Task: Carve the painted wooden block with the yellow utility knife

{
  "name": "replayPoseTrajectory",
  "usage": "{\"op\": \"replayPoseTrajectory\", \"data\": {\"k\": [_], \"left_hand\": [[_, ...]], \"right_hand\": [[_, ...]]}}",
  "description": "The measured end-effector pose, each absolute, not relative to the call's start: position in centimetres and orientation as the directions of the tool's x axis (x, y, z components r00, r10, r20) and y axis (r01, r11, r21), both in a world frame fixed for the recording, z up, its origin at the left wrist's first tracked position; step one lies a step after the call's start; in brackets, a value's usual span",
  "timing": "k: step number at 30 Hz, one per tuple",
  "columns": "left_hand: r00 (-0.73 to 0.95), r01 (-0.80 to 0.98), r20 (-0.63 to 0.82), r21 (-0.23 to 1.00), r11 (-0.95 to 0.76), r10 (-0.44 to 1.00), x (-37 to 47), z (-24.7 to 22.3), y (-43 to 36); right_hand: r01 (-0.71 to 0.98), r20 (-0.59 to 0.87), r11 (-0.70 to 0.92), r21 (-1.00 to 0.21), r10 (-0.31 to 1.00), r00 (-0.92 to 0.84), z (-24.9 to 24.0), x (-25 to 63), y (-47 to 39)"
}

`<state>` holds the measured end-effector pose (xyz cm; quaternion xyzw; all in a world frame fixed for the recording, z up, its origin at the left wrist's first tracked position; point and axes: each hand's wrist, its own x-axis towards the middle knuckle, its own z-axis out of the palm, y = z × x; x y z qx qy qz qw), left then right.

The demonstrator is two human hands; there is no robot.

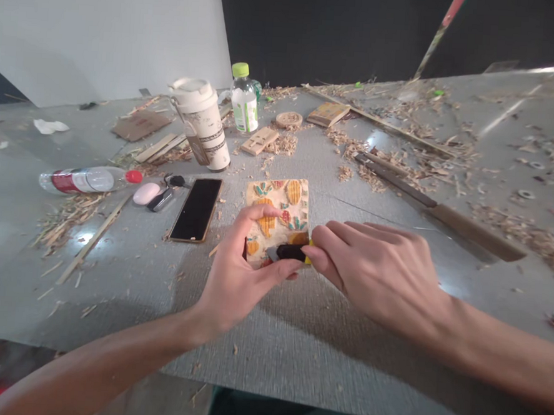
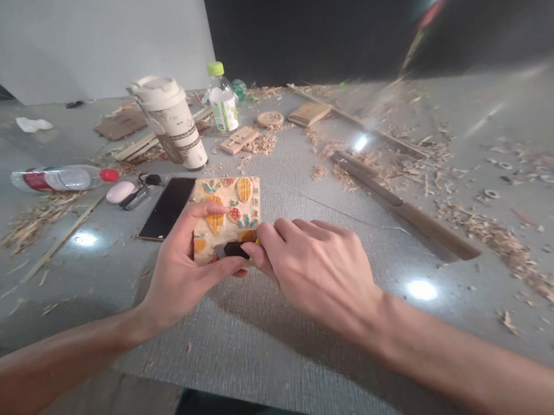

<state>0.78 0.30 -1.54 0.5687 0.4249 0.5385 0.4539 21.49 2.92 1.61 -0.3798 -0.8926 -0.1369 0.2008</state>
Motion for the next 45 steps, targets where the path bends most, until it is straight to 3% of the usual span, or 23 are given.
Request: {"op": "replayPoseTrajectory", "data": {"k": [6, 20, 30, 36, 45], "left_hand": [[0.018, 0.147, 0.313, 0.938, -0.313, 0.949, 0.3, -2.2, 0.6], [0.091, 0.093, 0.326, 0.938, -0.334, 0.941, 0.5, -2.4, 0.5], [0.048, 0.045, 0.285, 0.957, -0.287, 0.957, 0.7, -2.1, 0.6], [0.053, -0.052, 0.157, 0.987, -0.155, 0.986, 0.8, -2.1, 0.5], [0.055, -0.068, 0.199, 0.978, -0.195, 0.978, 0.5, -2.0, 0.7]], "right_hand": [[0.733, 0.394, 0.68, 0.03, 0.666, -0.634, 2.0, 21.8, 3.4], [0.725, 0.35, 0.688, -0.001, 0.68, -0.645, 1.9, 21.7, 3.4], [0.74, 0.486, 0.659, 0.133, 0.607, -0.629, 1.8, 21.5, 2.7], [0.747, 0.459, 0.659, 0.088, 0.639, -0.617, 1.8, 21.4, 2.9], [0.808, 0.373, 0.589, -0.002, 0.75, -0.546, 2.2, 22.1, 4.1]]}}
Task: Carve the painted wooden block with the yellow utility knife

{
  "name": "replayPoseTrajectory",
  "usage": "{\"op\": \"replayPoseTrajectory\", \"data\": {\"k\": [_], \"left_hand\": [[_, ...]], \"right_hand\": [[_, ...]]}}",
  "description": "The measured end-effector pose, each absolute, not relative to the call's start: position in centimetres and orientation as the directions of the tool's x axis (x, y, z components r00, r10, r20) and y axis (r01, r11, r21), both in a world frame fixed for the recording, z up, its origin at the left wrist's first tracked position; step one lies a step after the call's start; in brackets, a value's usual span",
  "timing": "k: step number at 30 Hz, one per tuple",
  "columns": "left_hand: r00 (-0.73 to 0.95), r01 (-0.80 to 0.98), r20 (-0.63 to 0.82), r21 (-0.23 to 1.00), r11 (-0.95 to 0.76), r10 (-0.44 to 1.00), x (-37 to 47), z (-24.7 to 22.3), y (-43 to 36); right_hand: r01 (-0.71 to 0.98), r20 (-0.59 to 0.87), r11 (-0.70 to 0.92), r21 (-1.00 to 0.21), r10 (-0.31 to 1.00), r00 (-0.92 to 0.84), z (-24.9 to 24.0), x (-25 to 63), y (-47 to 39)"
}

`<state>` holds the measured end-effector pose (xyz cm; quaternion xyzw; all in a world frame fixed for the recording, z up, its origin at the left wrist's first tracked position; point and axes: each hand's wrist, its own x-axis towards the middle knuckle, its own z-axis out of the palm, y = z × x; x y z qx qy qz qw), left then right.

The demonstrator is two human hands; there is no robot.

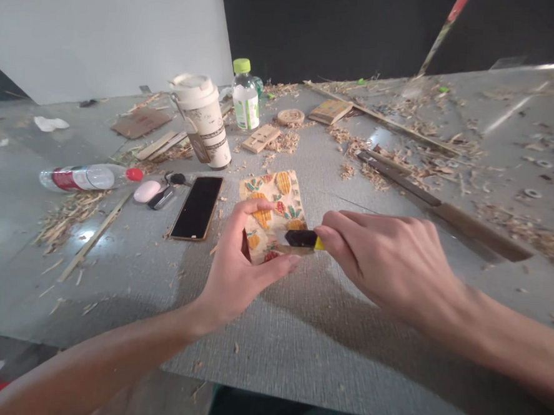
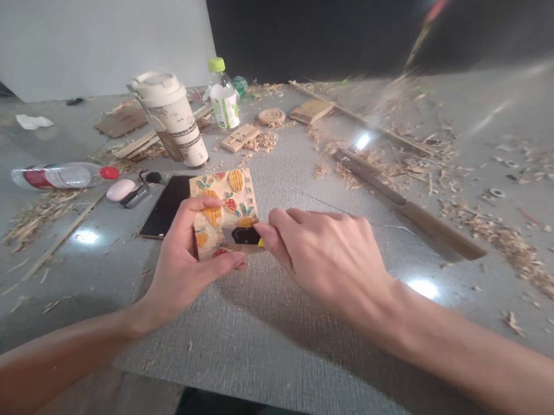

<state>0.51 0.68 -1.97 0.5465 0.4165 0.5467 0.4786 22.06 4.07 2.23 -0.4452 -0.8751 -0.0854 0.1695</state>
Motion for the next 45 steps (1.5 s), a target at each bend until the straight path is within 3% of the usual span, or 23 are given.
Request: {"op": "replayPoseTrajectory", "data": {"k": [9, 27, 35, 45], "left_hand": [[0.059, -0.088, 0.227, 0.971, -0.221, 0.972, 0.51, -1.99, 0.65], [0.034, -0.105, 0.232, 0.968, -0.227, 0.972, 0.55, -1.29, 0.78], [-0.062, 0.021, 0.492, 0.871, -0.491, 0.869, 0.55, -1.68, 1.14], [-0.093, 0.062, 0.547, 0.837, -0.544, 0.832, 0.51, -1.97, 0.88]], "right_hand": [[0.833, 0.258, 0.552, -0.042, 0.811, -0.525, 2.39, 22.21, 4.47], [0.823, 0.213, 0.55, -0.142, 0.829, -0.517, 2.55, 22.42, 4.67], [0.772, 0.171, 0.57, -0.283, 0.822, -0.544, 2.42, 21.98, 4.34], [0.752, 0.146, 0.564, -0.342, 0.822, -0.55, 2.39, 21.82, 4.15]]}}
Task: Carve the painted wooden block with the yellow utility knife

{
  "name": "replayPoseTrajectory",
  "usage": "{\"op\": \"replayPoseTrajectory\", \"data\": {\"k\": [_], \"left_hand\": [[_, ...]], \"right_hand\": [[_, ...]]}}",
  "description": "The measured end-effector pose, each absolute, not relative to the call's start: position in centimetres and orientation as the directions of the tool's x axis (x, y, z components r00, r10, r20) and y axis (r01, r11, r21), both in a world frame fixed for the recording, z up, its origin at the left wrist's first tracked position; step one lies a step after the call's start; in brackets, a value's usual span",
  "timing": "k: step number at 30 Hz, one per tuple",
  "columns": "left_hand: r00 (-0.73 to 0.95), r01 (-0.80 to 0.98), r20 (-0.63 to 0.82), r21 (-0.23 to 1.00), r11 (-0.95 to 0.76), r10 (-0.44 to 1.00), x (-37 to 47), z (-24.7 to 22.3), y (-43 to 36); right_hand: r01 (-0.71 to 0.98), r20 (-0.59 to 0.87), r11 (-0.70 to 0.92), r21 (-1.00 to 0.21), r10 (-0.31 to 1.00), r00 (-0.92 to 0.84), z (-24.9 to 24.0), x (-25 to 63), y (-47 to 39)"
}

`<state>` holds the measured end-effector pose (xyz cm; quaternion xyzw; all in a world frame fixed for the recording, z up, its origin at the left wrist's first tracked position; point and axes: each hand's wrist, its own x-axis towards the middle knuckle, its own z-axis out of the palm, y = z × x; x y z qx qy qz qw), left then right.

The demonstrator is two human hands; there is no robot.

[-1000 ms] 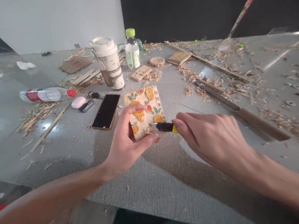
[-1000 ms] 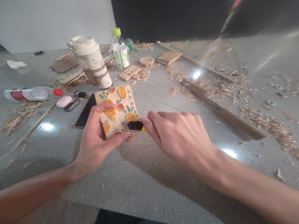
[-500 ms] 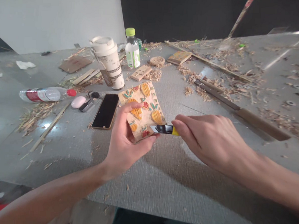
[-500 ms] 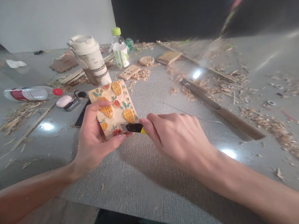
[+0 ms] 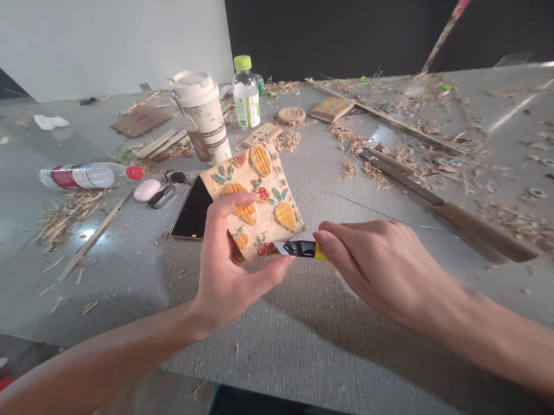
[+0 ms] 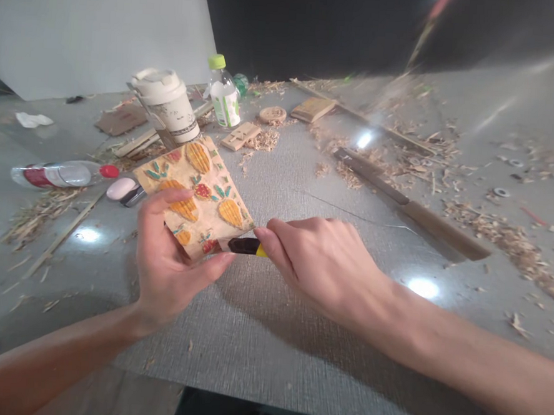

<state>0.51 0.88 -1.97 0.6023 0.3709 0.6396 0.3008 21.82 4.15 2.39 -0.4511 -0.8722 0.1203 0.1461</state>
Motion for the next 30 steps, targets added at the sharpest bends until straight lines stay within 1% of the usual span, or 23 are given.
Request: {"op": "replayPoseTrajectory", "data": {"k": [4, 9, 15, 21, 27, 30], "left_hand": [[-0.091, 0.077, 0.557, 0.83, -0.552, 0.825, 0.57, -1.82, 0.87], [-0.085, 0.055, 0.56, 0.829, -0.557, 0.824, 0.5, -2.0, 0.87], [-0.042, 0.134, 0.664, 0.744, -0.654, 0.747, -0.04, -2.58, 1.37], [-0.055, 0.149, 0.668, 0.741, -0.655, 0.742, -0.03, -2.56, 1.48], [-0.047, 0.138, 0.664, 0.744, -0.653, 0.746, -0.05, -2.72, 1.36], [-0.061, 0.115, 0.635, 0.77, -0.627, 0.77, 0.04, -2.78, 1.18]], "right_hand": [[0.754, 0.127, 0.552, -0.358, 0.828, -0.546, 2.56, 21.7, 4.06], [0.754, 0.101, 0.54, -0.374, 0.832, -0.546, 2.5, 21.6, 3.93], [0.748, 0.11, 0.548, -0.375, 0.827, -0.551, 2.29, 21.63, 3.99], [0.743, 0.137, 0.562, -0.363, 0.821, -0.554, 1.99, 21.56, 3.88], [0.737, 0.126, 0.551, -0.392, 0.825, -0.55, 1.7, 21.29, 3.66], [0.738, 0.116, 0.542, -0.403, 0.83, -0.546, 1.6, 21.22, 3.6]]}}
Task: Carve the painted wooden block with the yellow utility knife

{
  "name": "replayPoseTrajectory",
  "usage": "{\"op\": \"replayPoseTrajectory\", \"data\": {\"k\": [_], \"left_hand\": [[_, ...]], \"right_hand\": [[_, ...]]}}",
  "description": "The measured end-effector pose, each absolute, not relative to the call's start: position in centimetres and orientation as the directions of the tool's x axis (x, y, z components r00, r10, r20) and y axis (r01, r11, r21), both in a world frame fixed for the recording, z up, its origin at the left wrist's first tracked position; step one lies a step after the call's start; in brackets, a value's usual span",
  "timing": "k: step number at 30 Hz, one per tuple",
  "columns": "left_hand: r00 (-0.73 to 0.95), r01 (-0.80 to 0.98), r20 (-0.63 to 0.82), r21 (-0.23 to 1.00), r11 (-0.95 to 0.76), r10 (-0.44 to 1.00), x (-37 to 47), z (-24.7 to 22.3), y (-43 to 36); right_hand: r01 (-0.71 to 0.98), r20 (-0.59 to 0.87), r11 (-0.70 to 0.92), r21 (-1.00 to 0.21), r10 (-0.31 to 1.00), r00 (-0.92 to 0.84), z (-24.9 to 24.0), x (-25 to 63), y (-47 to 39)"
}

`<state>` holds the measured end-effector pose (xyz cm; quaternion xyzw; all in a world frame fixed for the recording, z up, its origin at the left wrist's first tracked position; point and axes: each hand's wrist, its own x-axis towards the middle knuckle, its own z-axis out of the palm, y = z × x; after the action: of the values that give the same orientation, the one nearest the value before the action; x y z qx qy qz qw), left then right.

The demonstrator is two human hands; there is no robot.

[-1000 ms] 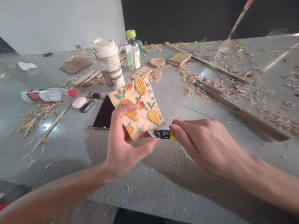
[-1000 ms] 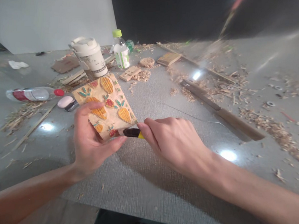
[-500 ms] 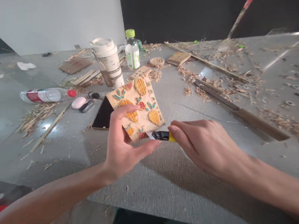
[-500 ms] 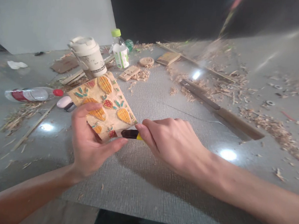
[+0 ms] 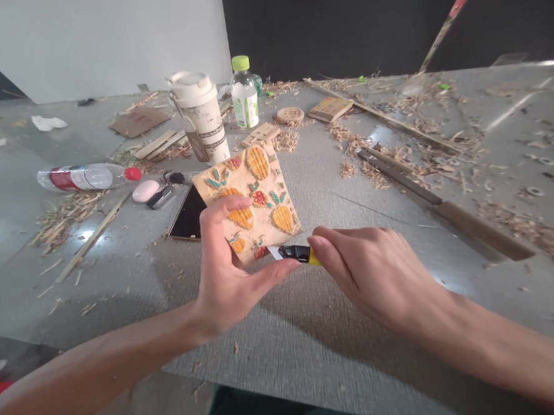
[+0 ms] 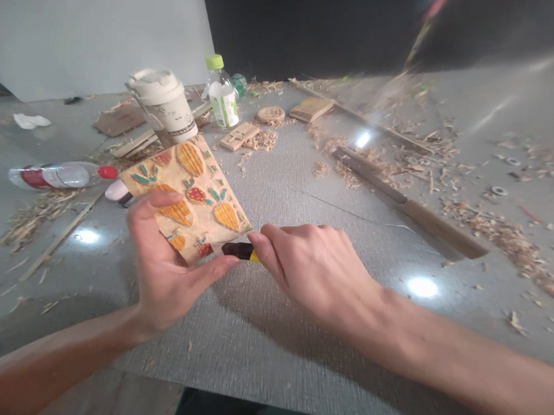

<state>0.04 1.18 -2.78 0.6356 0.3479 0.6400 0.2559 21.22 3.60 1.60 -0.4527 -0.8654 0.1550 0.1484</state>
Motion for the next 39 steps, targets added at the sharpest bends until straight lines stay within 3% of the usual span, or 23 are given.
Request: {"op": "replayPoseTrajectory", "data": {"k": [5, 10, 21, 28, 31, 37, 39], "left_hand": [[-0.095, 0.07, 0.608, 0.794, -0.604, 0.789, 0.4, -2.5, 0.8], [-0.103, 0.104, 0.604, 0.797, -0.595, 0.791, 0.8, -2.1, 0.5], [-0.168, 0.053, 0.431, 0.902, -0.428, 0.887, 1.3, -1.7, 0.2], [-0.202, 0.082, 0.334, 0.942, -0.324, 0.921, 1.0, -1.6, 0.4], [-0.204, 0.126, 0.373, 0.927, -0.354, 0.905, 0.9, -1.9, 0.7], [-0.177, 0.111, 0.499, 0.866, -0.487, 0.848, 1.1, -2.4, 1.1], [-0.177, 0.119, 0.518, 0.855, -0.505, 0.837, 1.2, -2.4, 1.1]], "right_hand": [[0.744, 0.087, 0.522, -0.418, 0.838, -0.539, 1.6, 21.1, 3.5], [0.793, 0.1, 0.499, -0.348, 0.861, -0.498, 1.4, 20.9, 3.3], [0.805, 0.315, 0.572, -0.159, 0.802, -0.508, 0.7, 20.9, 3.1], [0.797, 0.375, 0.596, -0.099, 0.764, -0.525, 0.6, 20.9, 3.1], [0.803, 0.35, 0.582, -0.129, 0.784, -0.512, 0.6, 21.0, 3.3], [0.757, 0.168, 0.522, -0.393, 0.85, -0.499, 1.1, 21.0, 3.7], [0.742, 0.143, 0.514, -0.431, 0.851, -0.506, 1.2, 21.0, 3.8]]}}
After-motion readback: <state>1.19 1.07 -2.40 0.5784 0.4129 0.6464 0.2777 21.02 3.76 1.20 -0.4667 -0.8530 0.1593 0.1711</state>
